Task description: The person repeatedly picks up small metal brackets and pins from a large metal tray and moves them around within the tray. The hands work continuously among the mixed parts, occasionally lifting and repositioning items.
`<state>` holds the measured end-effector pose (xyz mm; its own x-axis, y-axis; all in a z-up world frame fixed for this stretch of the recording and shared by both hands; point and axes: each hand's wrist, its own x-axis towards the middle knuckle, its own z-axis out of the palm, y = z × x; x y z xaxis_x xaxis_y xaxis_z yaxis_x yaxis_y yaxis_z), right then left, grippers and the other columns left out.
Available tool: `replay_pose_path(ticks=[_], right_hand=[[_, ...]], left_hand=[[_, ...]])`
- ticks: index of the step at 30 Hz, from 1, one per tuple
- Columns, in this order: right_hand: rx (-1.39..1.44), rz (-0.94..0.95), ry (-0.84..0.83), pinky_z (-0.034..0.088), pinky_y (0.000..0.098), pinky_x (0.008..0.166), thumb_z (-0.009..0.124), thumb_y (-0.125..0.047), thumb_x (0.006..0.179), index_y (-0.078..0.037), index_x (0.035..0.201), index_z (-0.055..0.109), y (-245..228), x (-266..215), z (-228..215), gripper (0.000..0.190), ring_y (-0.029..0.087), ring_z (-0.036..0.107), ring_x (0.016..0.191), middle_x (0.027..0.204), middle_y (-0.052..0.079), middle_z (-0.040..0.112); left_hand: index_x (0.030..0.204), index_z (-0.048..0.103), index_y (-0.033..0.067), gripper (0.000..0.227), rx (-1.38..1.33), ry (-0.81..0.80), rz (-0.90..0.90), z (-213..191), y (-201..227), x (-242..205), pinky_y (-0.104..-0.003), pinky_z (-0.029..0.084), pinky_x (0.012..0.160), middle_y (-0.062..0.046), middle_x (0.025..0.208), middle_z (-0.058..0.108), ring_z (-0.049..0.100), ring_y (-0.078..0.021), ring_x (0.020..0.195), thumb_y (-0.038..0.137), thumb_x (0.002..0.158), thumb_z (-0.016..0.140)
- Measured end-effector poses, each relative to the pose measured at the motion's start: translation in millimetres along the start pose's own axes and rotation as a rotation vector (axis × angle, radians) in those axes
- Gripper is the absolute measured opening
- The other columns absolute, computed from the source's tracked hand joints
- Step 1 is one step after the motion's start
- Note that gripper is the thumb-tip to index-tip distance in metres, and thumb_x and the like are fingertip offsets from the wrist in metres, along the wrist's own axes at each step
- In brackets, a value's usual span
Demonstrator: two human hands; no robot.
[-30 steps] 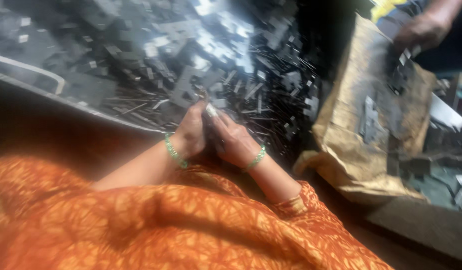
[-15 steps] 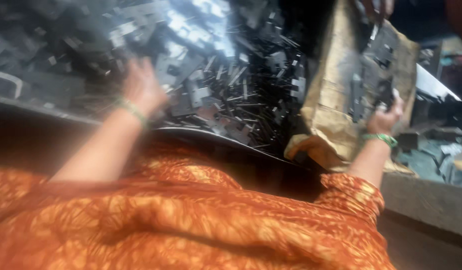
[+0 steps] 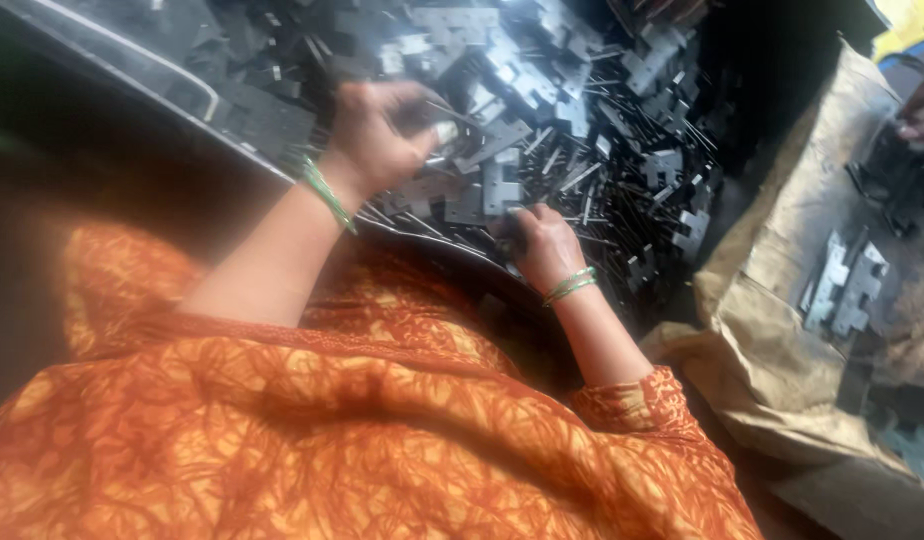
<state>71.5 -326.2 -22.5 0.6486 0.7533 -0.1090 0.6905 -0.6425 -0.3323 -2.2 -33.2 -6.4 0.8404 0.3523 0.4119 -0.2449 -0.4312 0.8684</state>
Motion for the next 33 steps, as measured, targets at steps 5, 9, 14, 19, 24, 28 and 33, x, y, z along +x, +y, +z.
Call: replay_pose_path(ticks=[5,9,14,19,24,28,33], right_hand=[[0.100,0.102,-0.124,0.058,0.0414,0.082,0.085,-0.012,0.077,-0.010,0.098,0.070,13,-2,-20,0.025,0.031,0.073,0.093,0.099,0.013,0.075],[0.346,0.366,-0.148,0.059,0.0347,0.083,0.079,-0.003,0.077,-0.010,0.122,0.061,35,-17,-42,0.050,0.020,0.073,0.093,0.103,0.011,0.075],[0.453,0.330,0.080,0.056,0.0301,0.083,0.072,0.005,0.084,-0.006,0.130,0.066,69,-44,-59,0.048,0.017,0.068,0.095,0.109,0.012,0.073],[1.279,0.325,0.396,0.064,0.0343,0.089,0.068,0.011,0.091,0.002,0.120,0.063,88,-49,-72,0.030,0.021,0.071,0.100,0.113,0.014,0.069],[1.833,0.253,0.446,0.063,0.0317,0.088,0.065,0.014,0.089,0.002,0.134,0.063,70,-29,-72,0.047,0.025,0.071,0.102,0.124,0.020,0.067],[1.525,0.083,0.467,0.063,0.0399,0.101,0.064,0.012,0.090,0.003,0.138,0.059,22,-3,-48,0.050,0.027,0.069,0.115,0.131,0.019,0.064],[0.407,-0.376,0.416,0.055,0.0393,0.101,0.070,0.005,0.089,0.001,0.147,0.046,-44,10,-1,0.063,0.033,0.064,0.122,0.138,0.019,0.060]], left_hand=[[0.071,0.059,0.0071,0.019,-1.211,0.441,-0.468,-45,-22,7,-0.040,0.067,0.079,-0.012,0.081,0.067,0.076,-0.0268,0.080,-0.008,0.079,0.066],[0.096,0.067,0.0019,0.016,-1.152,0.112,-0.446,-35,-34,15,-0.034,0.059,0.081,-0.013,0.099,0.066,0.068,-0.0232,0.089,-0.007,0.084,0.062],[0.112,0.069,0.0028,0.031,0.187,-0.543,-0.168,25,-23,7,-0.037,0.056,0.086,-0.015,0.108,0.065,0.065,-0.0256,0.098,0.023,0.089,0.066],[0.112,0.067,0.0033,0.023,0.587,-0.603,-0.105,50,-40,-5,-0.040,0.056,0.090,-0.014,0.109,0.067,0.065,-0.0250,0.099,0.019,0.096,0.060],[0.112,0.065,0.0039,0.017,-0.343,-0.143,-0.262,34,-44,6,-0.043,0.056,0.094,-0.013,0.109,0.068,0.066,-0.0244,0.101,0.014,0.103,0.054],[0.110,0.064,0.0054,0.019,-1.610,0.049,-0.794,35,-15,-7,-0.048,0.056,0.093,-0.013,0.107,0.070,0.067,-0.0247,0.100,0.011,0.101,0.049],[0.109,0.065,0.0109,0.040,-1.649,0.072,-1.068,85,2,-31,-0.050,0.051,0.087,-0.009,0.109,0.070,0.066,-0.0251,0.098,0.044,0.099,0.044]])
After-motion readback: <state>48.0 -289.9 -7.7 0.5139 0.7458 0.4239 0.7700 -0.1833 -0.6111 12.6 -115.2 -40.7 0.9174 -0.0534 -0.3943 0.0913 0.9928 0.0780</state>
